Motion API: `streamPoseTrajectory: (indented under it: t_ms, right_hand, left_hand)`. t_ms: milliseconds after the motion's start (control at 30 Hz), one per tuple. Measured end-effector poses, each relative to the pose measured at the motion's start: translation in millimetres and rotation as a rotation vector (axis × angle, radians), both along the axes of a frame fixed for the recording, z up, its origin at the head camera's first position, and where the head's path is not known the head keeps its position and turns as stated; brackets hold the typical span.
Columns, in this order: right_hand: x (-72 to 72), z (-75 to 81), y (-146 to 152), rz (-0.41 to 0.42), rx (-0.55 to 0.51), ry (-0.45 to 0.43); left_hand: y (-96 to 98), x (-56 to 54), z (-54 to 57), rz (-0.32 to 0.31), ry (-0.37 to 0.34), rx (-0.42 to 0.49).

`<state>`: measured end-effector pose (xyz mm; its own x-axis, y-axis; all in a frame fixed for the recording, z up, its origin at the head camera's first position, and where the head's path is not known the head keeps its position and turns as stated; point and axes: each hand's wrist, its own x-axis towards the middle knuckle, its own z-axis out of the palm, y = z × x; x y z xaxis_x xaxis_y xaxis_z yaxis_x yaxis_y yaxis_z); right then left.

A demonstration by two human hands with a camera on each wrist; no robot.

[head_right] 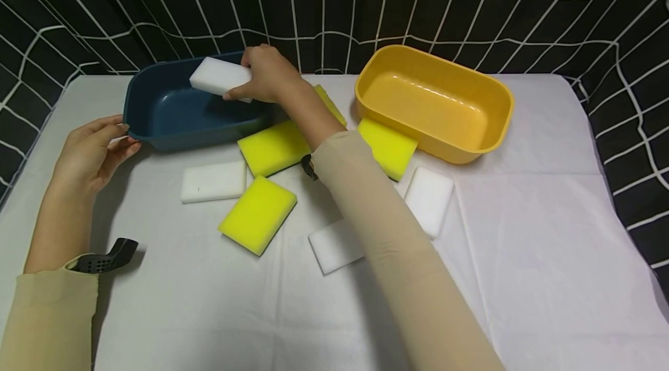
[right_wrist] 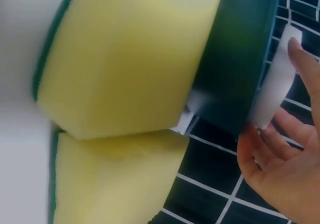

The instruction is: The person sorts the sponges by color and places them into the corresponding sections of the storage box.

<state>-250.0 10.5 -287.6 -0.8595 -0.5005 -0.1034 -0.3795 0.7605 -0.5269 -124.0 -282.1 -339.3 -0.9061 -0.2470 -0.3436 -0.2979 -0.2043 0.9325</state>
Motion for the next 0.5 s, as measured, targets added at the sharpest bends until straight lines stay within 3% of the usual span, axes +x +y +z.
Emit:
streamPoseTrajectory:
  t_ms: [233,500]
  right_hand:
    - [1.6,-3.9,2.9,0.028,0.023,-0.003]
    - [9.5,-0.4,8.5,0.066,-0.026,-0.007]
  left_hand:
    - [1.2,-0.3,0.2,0.001,-0.007,-0.006]
    - [0.2,0.8,0.2,-0.003,-0.01,0.0]
